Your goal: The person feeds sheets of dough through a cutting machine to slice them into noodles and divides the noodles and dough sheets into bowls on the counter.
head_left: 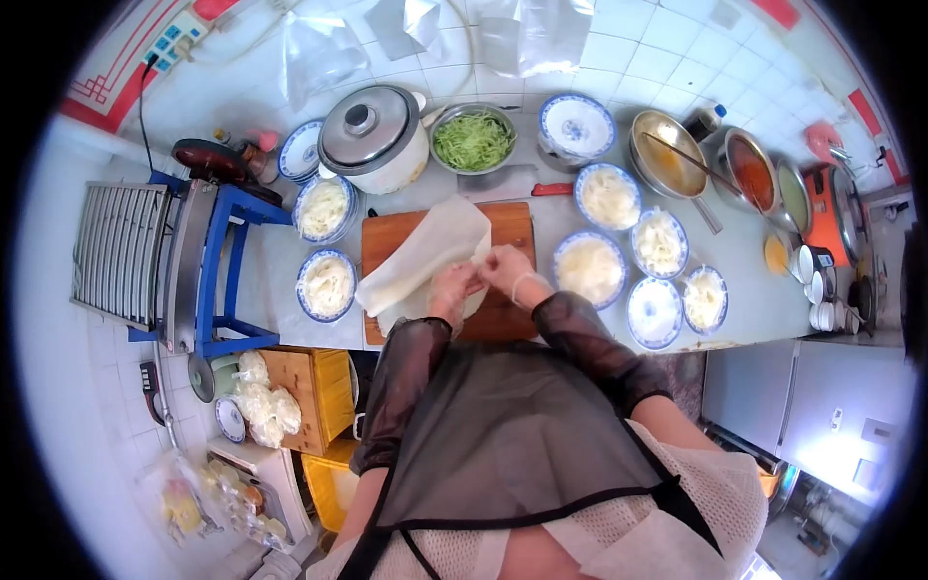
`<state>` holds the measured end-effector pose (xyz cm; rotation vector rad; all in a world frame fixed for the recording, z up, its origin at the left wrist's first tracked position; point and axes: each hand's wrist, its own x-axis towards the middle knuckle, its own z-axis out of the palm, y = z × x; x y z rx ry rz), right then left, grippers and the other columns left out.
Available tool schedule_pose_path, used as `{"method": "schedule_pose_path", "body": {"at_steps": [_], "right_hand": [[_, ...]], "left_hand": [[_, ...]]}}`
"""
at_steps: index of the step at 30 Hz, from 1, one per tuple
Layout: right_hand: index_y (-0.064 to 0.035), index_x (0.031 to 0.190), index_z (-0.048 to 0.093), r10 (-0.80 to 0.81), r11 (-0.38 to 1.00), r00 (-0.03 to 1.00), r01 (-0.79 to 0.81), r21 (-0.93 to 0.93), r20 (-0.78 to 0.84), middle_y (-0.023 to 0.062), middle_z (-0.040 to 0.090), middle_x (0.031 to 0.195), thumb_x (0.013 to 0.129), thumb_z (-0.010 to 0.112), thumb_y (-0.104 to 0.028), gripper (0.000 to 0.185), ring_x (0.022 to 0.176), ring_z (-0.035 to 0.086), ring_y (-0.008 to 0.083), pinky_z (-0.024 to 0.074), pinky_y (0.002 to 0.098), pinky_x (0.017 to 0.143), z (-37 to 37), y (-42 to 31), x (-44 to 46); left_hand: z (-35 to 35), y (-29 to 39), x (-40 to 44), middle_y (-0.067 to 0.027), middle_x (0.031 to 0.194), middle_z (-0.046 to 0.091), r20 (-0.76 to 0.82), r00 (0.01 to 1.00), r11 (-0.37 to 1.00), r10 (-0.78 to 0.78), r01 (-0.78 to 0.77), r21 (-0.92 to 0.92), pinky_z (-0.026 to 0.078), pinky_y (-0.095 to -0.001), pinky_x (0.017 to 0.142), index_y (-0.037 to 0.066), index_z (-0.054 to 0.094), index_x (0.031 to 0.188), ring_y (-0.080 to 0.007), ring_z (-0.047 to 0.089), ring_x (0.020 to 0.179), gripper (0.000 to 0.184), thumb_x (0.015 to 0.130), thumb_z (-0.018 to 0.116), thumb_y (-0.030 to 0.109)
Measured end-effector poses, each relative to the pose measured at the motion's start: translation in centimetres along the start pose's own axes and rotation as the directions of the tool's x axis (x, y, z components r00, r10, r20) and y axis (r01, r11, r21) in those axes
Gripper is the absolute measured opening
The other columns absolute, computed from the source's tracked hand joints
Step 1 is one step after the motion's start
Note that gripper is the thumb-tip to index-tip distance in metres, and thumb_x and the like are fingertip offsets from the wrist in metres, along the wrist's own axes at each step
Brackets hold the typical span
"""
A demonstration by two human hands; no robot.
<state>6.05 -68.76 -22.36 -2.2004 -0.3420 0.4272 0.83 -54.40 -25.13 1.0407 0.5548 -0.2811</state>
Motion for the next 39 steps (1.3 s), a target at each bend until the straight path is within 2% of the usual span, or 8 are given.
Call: {"method": "schedule_pose_path", "body": {"at_steps": [10, 12, 16, 18, 24, 26, 29, 39], "right_hand": [[0.0018, 0.081, 0.061, -0.023, 0.833, 0.999, 0.045, 0.551, -0.046, 0.0096, 0.063, 0.090, 0.078, 0.053, -0.013, 0.017, 0.085, 0.061, 0.0213, 0.0498, 0.0340, 0.074, 1.0, 4.5, 1.0], [-0.0042, 0.084, 0.063, 0.318, 0.009, 0.922, -0.235, 0.972, 0.220, 0.0150, 0.064, 0.087, 0.075, 0.052, -0.012, 0.016, 0.079, 0.062, 0.0236, 0.0495, 0.0347, 0.073, 0.6, 3.4, 0.9], [-0.0038, 0.094, 0.060, 0.260, -0.057, 0.928, -0.261, 0.964, 0.267, 0.0154, 0.063, 0.086, 0.078, 0.053, -0.015, 0.021, 0.078, 0.062, 0.0249, 0.0491, 0.0360, 0.073, 1.8, 3.1, 1.5], [-0.0046, 0.097, 0.059, 0.032, 0.955, 0.984, -0.082, 0.285, 0.174, 0.0174, 0.063, 0.092, 0.079, 0.055, -0.020, 0.024, 0.081, 0.062, 0.0298, 0.0481, 0.0379, 0.073, -0.1, -0.9, 1.2], [-0.0019, 0.104, 0.061, 0.009, 0.997, 0.962, 0.011, -0.072, 0.272, 0.0146, 0.064, 0.093, 0.087, 0.050, -0.029, 0.034, 0.087, 0.061, 0.0249, 0.0453, 0.0338, 0.078, -0.5, -6.4, 2.0], [-0.0021, 0.104, 0.062, -0.165, 0.957, 0.932, 0.230, -0.175, 0.324, 0.0121, 0.065, 0.093, 0.087, 0.052, -0.028, 0.032, 0.087, 0.061, 0.0233, 0.0457, 0.0316, 0.077, -0.8, -6.6, 2.6], [-0.0014, 0.104, 0.062, 0.122, 0.492, 0.933, -0.353, 0.796, 0.338, 0.0044, 0.063, 0.089, 0.084, 0.057, -0.018, 0.027, 0.080, 0.059, 0.0138, 0.0464, 0.0278, 0.074, -1.6, -7.6, 0.9], [-0.0002, 0.101, 0.063, 0.043, 0.727, 0.968, -0.201, 0.657, 0.249, 0.0037, 0.063, 0.089, 0.082, 0.057, -0.016, 0.026, 0.077, 0.057, 0.0125, 0.0452, 0.0259, 0.070, -6.8, -7.2, -1.8]], "left_hand": [[-7.1, -1.2, 3.6, -0.0089, 0.085, 0.059, -0.145, 0.971, 0.981, 0.192, -0.184, 0.067, 0.050, -0.0299, 0.071, -0.003, 0.055, 0.088, -0.0165, 0.059, 0.078, 0.013, 0.081, 0.049, 0.007], [-12.5, -2.3, 6.6, -0.0067, 0.082, 0.058, -0.145, 0.940, 0.949, 0.308, -0.291, 0.123, 0.049, -0.0274, 0.062, -0.003, 0.055, 0.084, -0.0133, 0.057, 0.070, 0.011, 0.079, 0.050, 0.005], [-8.5, 3.4, 3.5, -0.0101, 0.086, 0.061, -0.087, 0.995, 0.986, -0.055, 0.040, -0.161, 0.047, -0.0359, 0.071, -0.001, 0.058, 0.090, -0.0192, 0.059, 0.076, 0.021, 0.082, 0.053, 0.017], [-4.7, 6.0, 0.9, -0.0101, 0.088, 0.062, -0.031, 0.997, 0.986, -0.073, 0.077, 0.146, 0.047, -0.0374, 0.073, 0.000, 0.059, 0.092, -0.0205, 0.060, 0.078, 0.023, 0.083, 0.053, 0.020], [-6.0, 4.7, 2.9, -0.0076, 0.088, 0.063, -0.030, 0.985, 0.351, 0.169, -0.032, 0.936, 0.045, -0.0358, 0.075, 0.007, 0.061, 0.094, -0.0216, 0.060, 0.085, 0.024, 0.085, 0.050, 0.026], [-9.4, 3.5, 4.1, -0.0065, 0.085, 0.061, -0.189, 0.980, 0.995, 0.058, -0.072, -0.069, 0.046, -0.0343, 0.077, 0.008, 0.059, 0.091, -0.0212, 0.059, 0.086, 0.020, 0.084, 0.049, 0.024], [-12.5, 6.9, 1.3, -0.0050, 0.085, 0.059, -0.335, 0.913, 0.712, 0.232, -0.394, -0.581, 0.048, -0.0351, 0.078, 0.007, 0.057, 0.090, -0.0209, 0.058, 0.084, 0.017, 0.085, 0.046, 0.020], [-24.4, 18.1, -13.4, -0.0098, 0.096, 0.061, -0.636, 0.562, 0.445, 0.528, -0.821, -0.356, 0.045, -0.0416, 0.087, 0.005, 0.056, 0.093, -0.0256, 0.058, 0.092, 0.023, 0.086, 0.043, 0.021]]}}
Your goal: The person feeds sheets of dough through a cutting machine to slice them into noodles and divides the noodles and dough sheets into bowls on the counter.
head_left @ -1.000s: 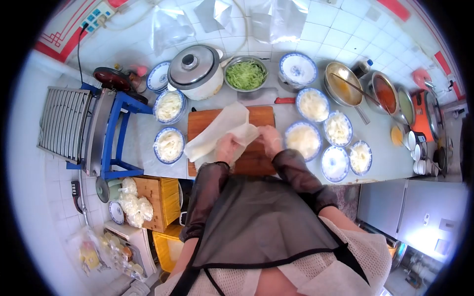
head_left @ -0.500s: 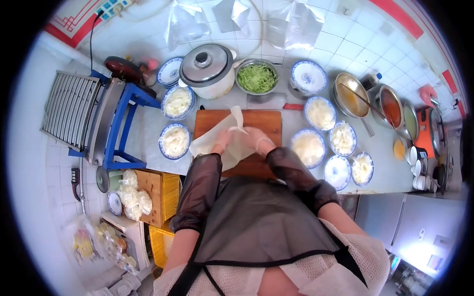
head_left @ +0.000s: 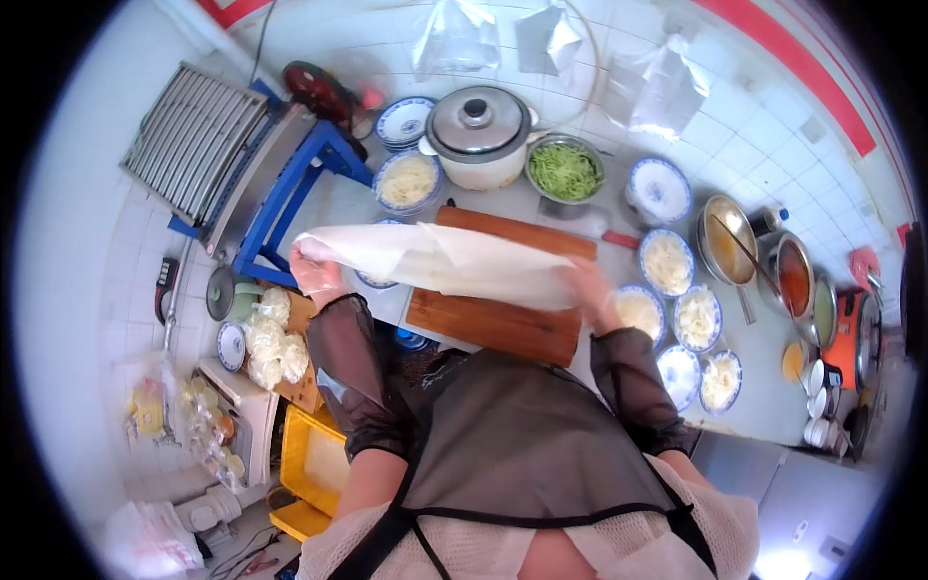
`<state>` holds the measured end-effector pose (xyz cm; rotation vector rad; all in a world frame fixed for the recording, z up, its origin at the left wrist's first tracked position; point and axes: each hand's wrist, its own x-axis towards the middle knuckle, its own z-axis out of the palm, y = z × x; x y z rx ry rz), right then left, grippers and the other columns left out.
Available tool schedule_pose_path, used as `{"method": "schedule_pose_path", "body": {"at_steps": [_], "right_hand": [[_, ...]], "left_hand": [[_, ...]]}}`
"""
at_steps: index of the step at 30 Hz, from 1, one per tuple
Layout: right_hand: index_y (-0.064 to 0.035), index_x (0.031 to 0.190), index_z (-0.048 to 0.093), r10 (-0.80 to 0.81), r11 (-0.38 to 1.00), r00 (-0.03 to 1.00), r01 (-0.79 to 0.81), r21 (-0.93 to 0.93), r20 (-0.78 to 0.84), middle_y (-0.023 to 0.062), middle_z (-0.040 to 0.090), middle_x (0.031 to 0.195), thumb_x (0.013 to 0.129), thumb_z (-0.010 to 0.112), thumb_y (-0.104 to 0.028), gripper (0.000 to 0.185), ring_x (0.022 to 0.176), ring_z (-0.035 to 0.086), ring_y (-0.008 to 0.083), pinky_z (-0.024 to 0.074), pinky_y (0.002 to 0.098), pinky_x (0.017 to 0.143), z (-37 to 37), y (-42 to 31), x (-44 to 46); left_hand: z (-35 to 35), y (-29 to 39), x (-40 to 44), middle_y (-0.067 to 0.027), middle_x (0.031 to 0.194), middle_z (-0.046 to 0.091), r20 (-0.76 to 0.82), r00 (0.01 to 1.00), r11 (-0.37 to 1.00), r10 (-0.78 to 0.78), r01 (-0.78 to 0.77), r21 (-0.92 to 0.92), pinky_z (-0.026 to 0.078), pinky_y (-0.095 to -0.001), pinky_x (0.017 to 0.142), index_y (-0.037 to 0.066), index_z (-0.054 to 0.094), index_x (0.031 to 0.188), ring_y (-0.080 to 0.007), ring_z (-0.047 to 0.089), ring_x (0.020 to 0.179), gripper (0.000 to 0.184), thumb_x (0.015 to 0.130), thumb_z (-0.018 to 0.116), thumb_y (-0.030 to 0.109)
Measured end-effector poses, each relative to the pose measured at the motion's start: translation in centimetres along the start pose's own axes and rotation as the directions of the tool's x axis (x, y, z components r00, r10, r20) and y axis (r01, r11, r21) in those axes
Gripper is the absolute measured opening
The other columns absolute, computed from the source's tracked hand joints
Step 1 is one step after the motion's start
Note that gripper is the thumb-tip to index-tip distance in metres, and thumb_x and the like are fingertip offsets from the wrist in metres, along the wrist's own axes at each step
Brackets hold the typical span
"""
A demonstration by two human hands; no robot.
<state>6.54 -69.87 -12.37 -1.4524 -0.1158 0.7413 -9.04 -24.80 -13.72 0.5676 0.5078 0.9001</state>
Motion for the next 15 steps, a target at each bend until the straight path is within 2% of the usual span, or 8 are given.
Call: {"method": "schedule_pose_path", "body": {"at_steps": [3, 6, 8, 10, 11, 12, 14, 15], "right_hand": [[-0.0012, 0.102, 0.063, -0.097, 0.994, 0.995, 0.096, -0.045, -0.025, 0.0025, 0.062, 0.089, 0.081, 0.058, -0.017, 0.026, 0.078, 0.057, 0.0118, 0.0455, 0.0260, 0.070, -2.3, 3.3, 2.2], [-0.0016, 0.103, 0.062, -0.037, 0.978, 0.992, 0.012, -0.210, -0.119, 0.0094, 0.064, 0.091, 0.079, 0.057, -0.017, 0.029, 0.081, 0.060, 0.0194, 0.0464, 0.0311, 0.074, -3.6, 4.2, 3.7], [-0.0025, 0.101, 0.062, -0.283, 0.658, 0.951, 0.101, -0.746, -0.121, 0.0187, 0.063, 0.095, 0.079, 0.057, -0.020, 0.029, 0.086, 0.061, 0.0309, 0.0462, 0.0377, 0.076, -5.3, 6.9, 6.0], [-0.0026, 0.099, 0.062, -0.327, 0.536, 0.941, 0.110, -0.837, -0.086, 0.0213, 0.061, 0.098, 0.079, 0.054, -0.020, 0.027, 0.089, 0.059, 0.0341, 0.0455, 0.0402, 0.078, -6.3, 10.3, 8.3], [-0.0026, 0.096, 0.062, -0.357, 0.404, 0.932, 0.090, -0.911, -0.066, 0.0240, 0.059, 0.100, 0.080, 0.052, -0.020, 0.026, 0.093, 0.057, 0.0374, 0.0448, 0.0427, 0.080, -6.0, 11.2, 8.8], [-0.0026, 0.096, 0.062, -0.368, 0.400, 0.928, 0.112, -0.910, -0.048, 0.0240, 0.059, 0.100, 0.080, 0.052, -0.020, 0.026, 0.093, 0.057, 0.0374, 0.0448, 0.0427, 0.080, -4.9, 10.5, 8.6], [-0.0030, 0.093, 0.062, -0.116, 0.318, 0.978, -0.129, -0.939, -0.173, 0.0229, 0.060, 0.101, 0.082, 0.049, -0.018, 0.023, 0.097, 0.057, 0.0371, 0.0443, 0.0437, 0.083, -3.6, 9.2, 8.0], [-0.0030, 0.093, 0.062, -0.126, 0.316, 0.979, -0.113, -0.942, -0.159, 0.0229, 0.060, 0.101, 0.082, 0.049, -0.018, 0.023, 0.097, 0.057, 0.0371, 0.0443, 0.0437, 0.083, -3.2, 9.5, 8.0]], "left_hand": [[3.1, 4.7, -1.0, -0.0101, 0.093, 0.062, 0.009, 0.993, 0.990, 0.121, -0.120, -0.070, 0.047, -0.0411, 0.083, 0.005, 0.057, 0.092, -0.0263, 0.059, 0.089, 0.024, 0.085, 0.045, 0.024], [5.3, 8.8, -0.5, -0.0105, 0.092, 0.062, 0.026, 0.955, 0.954, 0.295, -0.293, -0.056, 0.048, -0.0408, 0.082, 0.004, 0.057, 0.092, -0.0257, 0.059, 0.089, 0.023, 0.085, 0.045, 0.023], [5.9, 11.6, 0.6, -0.0115, 0.091, 0.062, 0.095, 0.932, 0.934, 0.349, -0.338, -0.114, 0.048, -0.0409, 0.082, 0.003, 0.056, 0.092, -0.0265, 0.060, 0.087, 0.023, 0.083, 0.048, 0.022], [8.6, 14.9, 0.1, -0.0128, 0.092, 0.062, 0.153, 0.923, 0.917, 0.354, -0.310, -0.251, 0.049, -0.0411, 0.082, 0.001, 0.055, 0.093, -0.0279, 0.060, 0.086, 0.024, 0.082, 0.050, 0.021], [9.4, 16.6, 0.0, -0.0131, 0.092, 0.062, 0.357, 0.889, 0.920, 0.288, -0.152, -0.362, 0.049, -0.0415, 0.081, 0.001, 0.055, 0.094, -0.0283, 0.060, 0.086, 0.024, 0.082, 0.049, 0.021], [10.7, 18.0, -0.1, -0.0121, 0.090, 0.062, 0.323, 0.889, 0.920, 0.324, -0.215, -0.329, 0.049, -0.0402, 0.080, 0.002, 0.056, 0.092, -0.0267, 0.060, 0.086, 0.022, 0.084, 0.046, 0.020], [12.0, 20.5, 0.8, -0.0142, 0.093, 0.062, 0.415, 0.840, 0.908, 0.350, -0.197, -0.369, 0.049, -0.0415, 0.082, 0.000, 0.055, 0.096, -0.0284, 0.060, 0.088, 0.026, 0.082, 0.050, 0.021], [12.7, 21.6, 1.0, -0.0142, 0.093, 0.062, 0.414, 0.833, 0.903, 0.367, -0.211, -0.375, 0.049, -0.0415, 0.082, 0.000, 0.055, 0.096, -0.0284, 0.060, 0.088, 0.026, 0.082, 0.050, 0.021]]}}
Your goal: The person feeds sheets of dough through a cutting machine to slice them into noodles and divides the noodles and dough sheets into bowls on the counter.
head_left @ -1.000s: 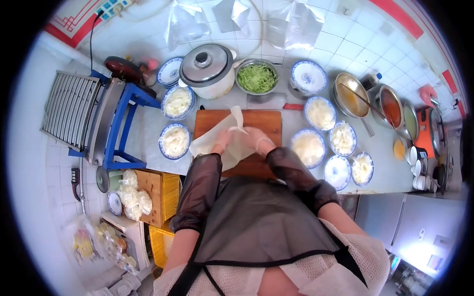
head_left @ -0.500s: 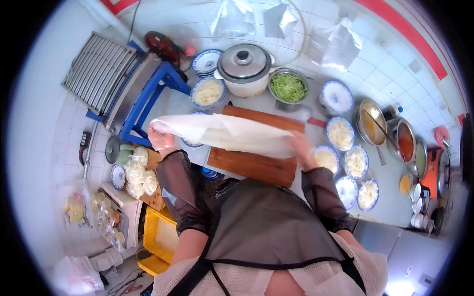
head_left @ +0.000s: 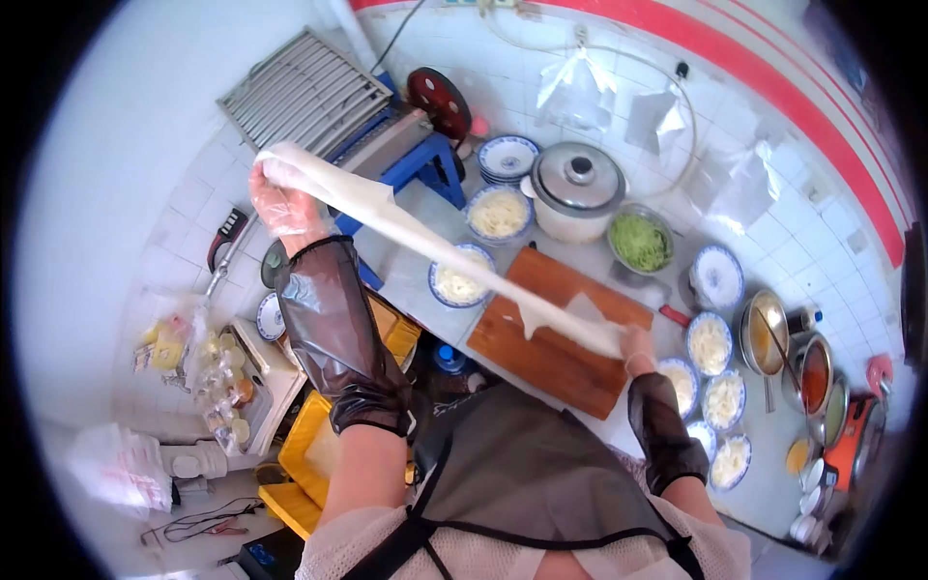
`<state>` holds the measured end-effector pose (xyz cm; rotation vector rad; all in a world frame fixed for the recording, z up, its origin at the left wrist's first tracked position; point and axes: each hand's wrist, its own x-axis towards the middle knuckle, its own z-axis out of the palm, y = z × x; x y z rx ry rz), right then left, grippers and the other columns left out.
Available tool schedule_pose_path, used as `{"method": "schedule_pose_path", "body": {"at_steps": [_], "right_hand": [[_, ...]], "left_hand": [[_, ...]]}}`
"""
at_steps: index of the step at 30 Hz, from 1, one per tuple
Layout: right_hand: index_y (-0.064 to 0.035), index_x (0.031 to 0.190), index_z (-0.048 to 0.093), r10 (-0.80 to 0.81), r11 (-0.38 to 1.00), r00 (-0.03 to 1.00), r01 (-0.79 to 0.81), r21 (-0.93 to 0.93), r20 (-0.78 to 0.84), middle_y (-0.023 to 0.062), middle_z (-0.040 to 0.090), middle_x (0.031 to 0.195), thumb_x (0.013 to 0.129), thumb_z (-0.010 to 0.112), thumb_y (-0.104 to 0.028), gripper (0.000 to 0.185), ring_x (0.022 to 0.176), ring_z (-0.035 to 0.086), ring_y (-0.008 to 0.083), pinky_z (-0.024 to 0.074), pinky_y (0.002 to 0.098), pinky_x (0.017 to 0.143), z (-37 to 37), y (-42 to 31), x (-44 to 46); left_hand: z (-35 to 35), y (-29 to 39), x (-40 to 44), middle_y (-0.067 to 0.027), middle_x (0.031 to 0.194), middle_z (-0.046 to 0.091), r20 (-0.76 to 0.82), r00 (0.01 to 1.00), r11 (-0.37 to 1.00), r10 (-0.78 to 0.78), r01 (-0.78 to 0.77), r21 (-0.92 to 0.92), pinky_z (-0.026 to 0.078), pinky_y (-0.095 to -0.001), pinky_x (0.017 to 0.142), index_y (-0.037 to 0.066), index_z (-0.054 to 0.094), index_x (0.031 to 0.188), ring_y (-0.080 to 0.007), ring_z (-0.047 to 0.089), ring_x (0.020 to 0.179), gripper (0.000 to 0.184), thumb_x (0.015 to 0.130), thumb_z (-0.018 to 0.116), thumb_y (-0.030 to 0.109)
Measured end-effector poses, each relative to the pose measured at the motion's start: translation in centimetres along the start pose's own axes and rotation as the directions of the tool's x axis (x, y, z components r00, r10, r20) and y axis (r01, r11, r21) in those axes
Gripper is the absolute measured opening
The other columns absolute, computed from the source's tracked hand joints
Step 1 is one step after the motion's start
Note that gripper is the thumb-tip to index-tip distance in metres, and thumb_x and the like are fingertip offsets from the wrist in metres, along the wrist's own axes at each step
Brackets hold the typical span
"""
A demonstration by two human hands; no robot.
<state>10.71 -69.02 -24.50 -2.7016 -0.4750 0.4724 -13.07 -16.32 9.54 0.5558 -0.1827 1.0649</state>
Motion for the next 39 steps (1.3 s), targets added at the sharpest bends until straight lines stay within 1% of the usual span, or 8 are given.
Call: {"method": "schedule_pose_path", "body": {"at_steps": [7, 10, 14, 18, 21, 24, 34, 39], "right_hand": [[-0.0086, 0.110, 0.055, -0.213, 0.884, 0.930, 0.315, -0.346, 0.301, 0.0158, 0.059, 0.105, 0.072, 0.062, -0.018, 0.039, 0.100, 0.055, 0.0346, 0.0446, 0.0425, 0.084, -5.4, -9.0, -0.1], [-0.0039, 0.132, 0.034, -0.760, 0.586, 0.604, 0.796, 0.149, -0.241, 0.0202, 0.045, 0.123, 0.076, 0.064, -0.020, 0.065, 0.116, 0.040, 0.0370, 0.0326, 0.0422, 0.099, -9.3, -25.3, -2.6], [-0.0071, 0.131, 0.038, -0.669, 0.160, 0.283, 0.958, 0.239, -0.687, 0.0169, 0.044, 0.125, 0.076, 0.062, -0.015, 0.060, 0.116, 0.041, 0.0328, 0.0314, 0.0404, 0.099, -12.6, -45.5, -6.7], [-0.0050, 0.095, 0.062, -0.480, -0.093, 0.301, 0.916, 0.390, -0.824, 0.0103, 0.059, 0.093, 0.078, 0.060, -0.006, 0.017, 0.091, 0.055, 0.0262, 0.0409, 0.0348, 0.087, -13.8, -53.2, -3.7], [-0.0038, 0.091, 0.064, -0.450, -0.018, 0.487, 0.833, 0.553, -0.749, 0.0051, 0.060, 0.079, 0.082, 0.059, -0.010, 0.012, 0.074, 0.054, 0.0161, 0.0435, 0.0282, 0.072, -17.8, -55.0, 0.0], [-0.0026, 0.090, 0.065, -0.550, -0.084, 0.609, 0.641, 0.763, -0.572, 0.0016, 0.062, 0.072, 0.081, 0.062, -0.018, 0.018, 0.064, 0.051, 0.0082, 0.0419, 0.0230, 0.062, -22.9, -57.0, 2.7], [-0.0041, 0.110, 0.061, -0.651, 0.450, 0.383, 0.890, 0.073, -0.656, 0.0076, 0.064, 0.079, 0.081, 0.060, -0.040, 0.046, 0.071, 0.059, 0.0167, 0.0451, 0.0287, 0.070, -29.1, -68.1, 11.1], [-0.0034, 0.115, 0.057, -0.681, 0.370, 0.369, 0.919, 0.138, -0.633, 0.0087, 0.065, 0.082, 0.082, 0.059, -0.040, 0.050, 0.073, 0.060, 0.0180, 0.0454, 0.0298, 0.072, -27.6, -71.9, 13.9]], "left_hand": [[10.7, 2.2, 0.9, -0.0123, 0.091, 0.062, 0.013, 0.999, 0.976, -0.038, 0.034, 0.214, 0.051, -0.0365, 0.075, 0.002, 0.054, 0.098, -0.0246, 0.061, 0.084, 0.024, 0.083, 0.055, 0.020], [12.3, 0.9, 0.5, -0.0067, 0.082, 0.059, -0.103, 0.975, 0.864, 0.199, -0.125, 0.488, 0.050, -0.0314, 0.068, 0.003, 0.056, 0.087, -0.0186, 0.059, 0.075, 0.013, 0.082, 0.055, 0.015], [10.8, 1.7, 0.7, -0.0061, 0.087, 0.058, -0.149, 0.977, 0.849, 0.150, -0.050, 0.527, 0.048, -0.0325, 0.068, 0.002, 0.057, 0.094, -0.0183, 0.056, 0.080, 0.017, 0.084, 0.055, 0.016], [8.8, 4.2, 1.4, -0.0055, 0.086, 0.058, -0.112, 0.961, 0.650, 0.252, -0.082, 0.756, 0.046, -0.0291, 0.064, 0.002, 0.059, 0.092, -0.0155, 0.055, 0.078, 0.018, 0.086, 0.053, 0.018], [7.9, 7.9, 2.2, -0.0016, 0.066, 0.055, 0.044, 0.991, -0.166, 0.127, -0.023, 0.986, 0.041, -0.0268, 0.055, 0.002, 0.059, 0.089, -0.0089, 0.048, 0.057, 0.030, 0.086, 0.055, 0.031], [8.3, 10.3, 3.8, -0.0060, 0.068, 0.057, -0.026, 0.990, -0.416, 0.140, 0.083, 0.905, 0.042, -0.0276, 0.057, 0.002, 0.060, 0.089, -0.0108, 0.049, 0.059, 0.033, 0.083, 0.061, 0.034], [7.9, 13.0, 16.0, -0.0069, 0.068, 0.059, 0.179, 0.980, -0.491, 0.087, -0.114, 0.864, 0.043, -0.0298, 0.060, 0.003, 0.060, 0.080, -0.0142, 0.051, 0.062, 0.035, 0.077, 0.068, 0.037], [5.5, 13.0, 21.2, -0.0039, 0.066, 0.056, 0.228, 0.966, -0.537, 0.121, -0.130, 0.834, 0.041, -0.0290, 0.059, 0.004, 0.059, 0.078, -0.0125, 0.048, 0.062, 0.034, 0.077, 0.066, 0.038]]}}
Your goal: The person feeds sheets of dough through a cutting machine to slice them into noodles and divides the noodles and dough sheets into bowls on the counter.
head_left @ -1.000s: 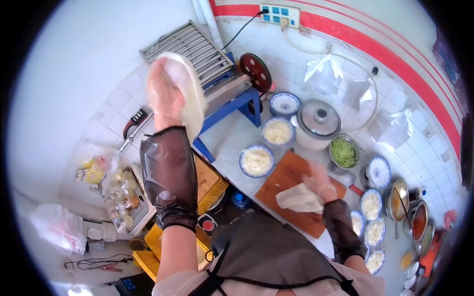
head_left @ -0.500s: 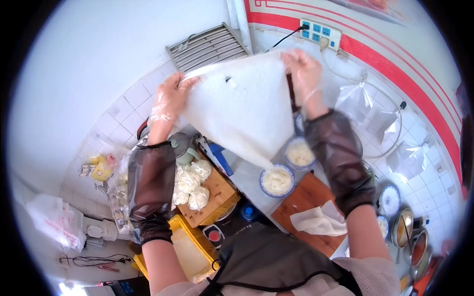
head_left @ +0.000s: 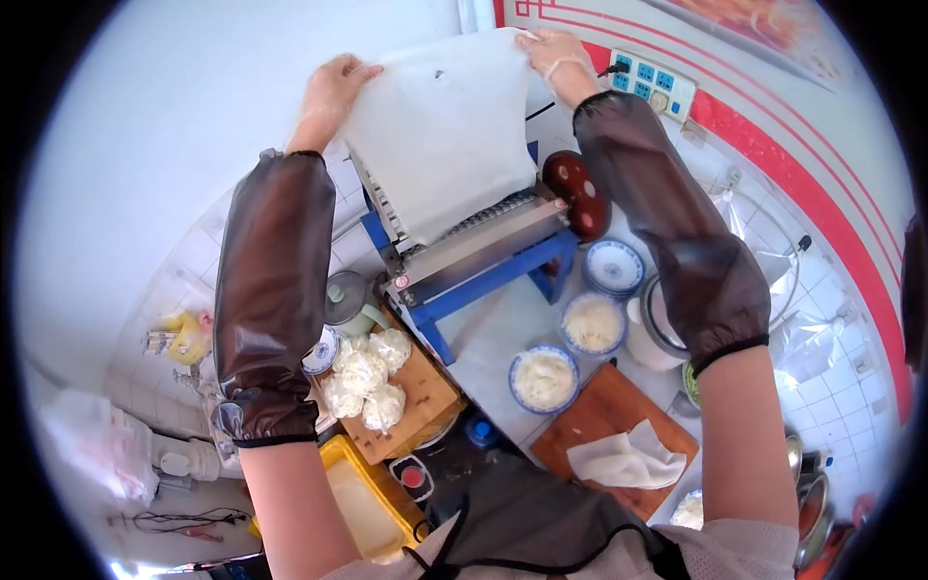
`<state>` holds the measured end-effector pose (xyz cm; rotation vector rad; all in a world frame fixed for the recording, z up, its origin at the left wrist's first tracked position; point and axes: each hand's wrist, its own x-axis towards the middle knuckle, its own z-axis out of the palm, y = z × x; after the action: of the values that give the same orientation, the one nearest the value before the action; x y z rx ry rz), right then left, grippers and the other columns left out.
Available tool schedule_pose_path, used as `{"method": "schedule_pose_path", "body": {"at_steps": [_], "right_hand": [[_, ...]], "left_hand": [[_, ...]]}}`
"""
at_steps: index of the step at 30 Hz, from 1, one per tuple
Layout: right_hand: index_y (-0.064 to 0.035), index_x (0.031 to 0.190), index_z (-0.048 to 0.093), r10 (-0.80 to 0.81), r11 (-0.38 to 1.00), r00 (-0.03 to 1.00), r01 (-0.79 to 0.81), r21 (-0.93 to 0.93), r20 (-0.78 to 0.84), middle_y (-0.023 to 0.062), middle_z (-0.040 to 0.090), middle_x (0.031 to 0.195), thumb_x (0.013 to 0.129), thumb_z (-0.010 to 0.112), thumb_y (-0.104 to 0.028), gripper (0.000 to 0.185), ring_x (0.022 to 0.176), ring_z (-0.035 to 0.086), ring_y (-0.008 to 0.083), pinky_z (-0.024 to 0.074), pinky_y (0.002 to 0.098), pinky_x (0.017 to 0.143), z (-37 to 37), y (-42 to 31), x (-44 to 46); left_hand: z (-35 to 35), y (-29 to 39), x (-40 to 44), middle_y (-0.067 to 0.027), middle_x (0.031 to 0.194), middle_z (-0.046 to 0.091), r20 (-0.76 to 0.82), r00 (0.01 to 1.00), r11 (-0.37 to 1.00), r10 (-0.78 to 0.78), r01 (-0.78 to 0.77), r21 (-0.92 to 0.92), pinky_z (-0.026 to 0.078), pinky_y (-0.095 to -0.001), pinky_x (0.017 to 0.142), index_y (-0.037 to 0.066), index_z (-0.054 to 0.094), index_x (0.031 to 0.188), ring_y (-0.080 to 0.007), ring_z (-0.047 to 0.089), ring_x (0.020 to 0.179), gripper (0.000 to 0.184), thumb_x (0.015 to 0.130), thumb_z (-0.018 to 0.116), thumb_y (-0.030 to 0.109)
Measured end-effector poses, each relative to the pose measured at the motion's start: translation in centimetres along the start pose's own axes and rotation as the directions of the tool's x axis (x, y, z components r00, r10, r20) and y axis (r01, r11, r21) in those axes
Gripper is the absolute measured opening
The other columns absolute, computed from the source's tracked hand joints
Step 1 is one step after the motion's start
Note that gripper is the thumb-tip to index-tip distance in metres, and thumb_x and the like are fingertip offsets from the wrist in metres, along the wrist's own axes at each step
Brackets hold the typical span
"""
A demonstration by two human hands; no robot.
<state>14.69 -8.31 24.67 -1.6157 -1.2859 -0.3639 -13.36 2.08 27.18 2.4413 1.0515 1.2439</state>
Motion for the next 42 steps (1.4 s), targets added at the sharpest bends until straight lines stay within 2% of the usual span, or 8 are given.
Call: {"method": "schedule_pose_path", "body": {"at_steps": [3, 6, 14, 24, 26, 29, 39, 42], "right_hand": [[-0.0022, 0.114, 0.058, -0.044, 0.997, 0.998, 0.046, 0.067, -0.038, 0.0097, 0.065, 0.085, 0.083, 0.059, -0.037, 0.047, 0.072, 0.060, 0.0179, 0.0454, 0.0300, 0.072, 2.7, 1.5, 1.6], [-0.0022, 0.109, 0.060, 0.110, 0.973, 0.994, -0.104, 0.205, -0.016, 0.0094, 0.065, 0.085, 0.084, 0.058, -0.034, 0.041, 0.070, 0.059, 0.0175, 0.0453, 0.0304, 0.071, 4.0, 2.0, 2.0], [-0.0035, 0.099, 0.063, -0.115, 0.992, 0.993, 0.116, -0.050, 0.023, 0.0106, 0.064, 0.082, 0.085, 0.055, -0.033, 0.033, 0.069, 0.059, 0.0204, 0.0459, 0.0315, 0.071, 4.6, 3.8, 2.0], [-0.0022, 0.096, 0.063, -0.068, 0.995, 0.993, 0.061, 0.073, 0.094, 0.0107, 0.064, 0.083, 0.084, 0.056, -0.034, 0.035, 0.069, 0.059, 0.0219, 0.0463, 0.0314, 0.071, 4.0, 3.5, 0.5], [-0.0020, 0.096, 0.063, -0.066, 0.981, 0.994, 0.081, -0.176, 0.092, 0.0108, 0.065, 0.086, 0.083, 0.056, -0.036, 0.037, 0.075, 0.060, 0.0245, 0.0460, 0.0334, 0.074, 4.1, 3.4, 0.5], [-0.0056, 0.095, 0.064, -0.103, 0.982, 0.994, 0.105, -0.156, 0.019, 0.0164, 0.061, 0.101, 0.082, 0.051, -0.039, 0.038, 0.099, 0.054, 0.0332, 0.0416, 0.0403, 0.086, 4.5, 3.5, -0.3], [-0.0044, 0.101, 0.064, -0.033, 0.978, 0.990, 0.060, -0.202, 0.134, 0.0151, 0.064, 0.098, 0.080, 0.058, -0.040, 0.042, 0.093, 0.059, 0.0308, 0.0446, 0.0351, 0.082, 4.7, 3.6, -2.6], [-0.0071, 0.090, 0.066, -0.012, 0.964, 0.975, 0.071, -0.258, 0.223, 0.0169, 0.062, 0.095, 0.083, 0.048, -0.041, 0.039, 0.091, 0.057, 0.0361, 0.0441, 0.0431, 0.079, 4.6, 3.6, -3.1]], "left_hand": [[1.0, -0.9, 1.0, -0.0050, 0.067, 0.057, -0.032, 0.999, 1.000, 0.006, -0.006, 0.006, 0.042, -0.0295, 0.060, 0.004, 0.060, 0.079, -0.0143, 0.048, 0.062, 0.033, 0.077, 0.066, 0.036], [1.8, -1.1, 0.8, -0.0058, 0.069, 0.058, -0.047, 0.998, 0.998, 0.045, -0.044, 0.037, 0.043, -0.0299, 0.061, 0.004, 0.060, 0.081, -0.0157, 0.051, 0.063, 0.032, 0.077, 0.066, 0.035], [2.6, -0.8, -1.4, -0.0061, 0.072, 0.060, -0.001, 0.999, 0.999, 0.045, -0.045, -0.008, 0.044, -0.0308, 0.064, 0.006, 0.062, 0.084, -0.0164, 0.053, 0.067, 0.033, 0.076, 0.067, 0.038], [3.0, -0.6, -3.3, -0.0052, 0.072, 0.060, 0.009, 1.000, 0.999, 0.022, -0.022, -0.031, 0.044, -0.0294, 0.064, 0.006, 0.062, 0.084, -0.0151, 0.053, 0.067, 0.031, 0.076, 0.067, 0.036], [3.2, -0.7, -3.5, -0.0044, 0.072, 0.060, 0.007, 0.999, 0.998, 0.041, -0.040, -0.049, 0.044, -0.0286, 0.063, 0.007, 0.063, 0.084, -0.0139, 0.053, 0.067, 0.028, 0.076, 0.068, 0.033], [3.5, -0.7, -4.2, -0.0034, 0.072, 0.060, -0.013, 0.998, 0.996, 0.058, -0.059, -0.064, 0.044, -0.0279, 0.063, 0.007, 0.063, 0.083, -0.0125, 0.053, 0.066, 0.025, 0.077, 0.068, 0.030], [4.8, -1.1, -6.3, -0.0059, 0.073, 0.060, 0.004, 1.000, 0.996, 0.018, -0.017, -0.088, 0.044, -0.0282, 0.064, 0.006, 0.062, 0.083, -0.0135, 0.054, 0.068, 0.023, 0.077, 0.068, 0.027], [5.6, -1.8, -6.7, -0.0064, 0.075, 0.061, -0.004, 1.000, 0.998, 0.009, -0.009, -0.069, 0.044, -0.0284, 0.065, 0.005, 0.062, 0.083, -0.0145, 0.055, 0.069, 0.022, 0.076, 0.068, 0.026]]}}
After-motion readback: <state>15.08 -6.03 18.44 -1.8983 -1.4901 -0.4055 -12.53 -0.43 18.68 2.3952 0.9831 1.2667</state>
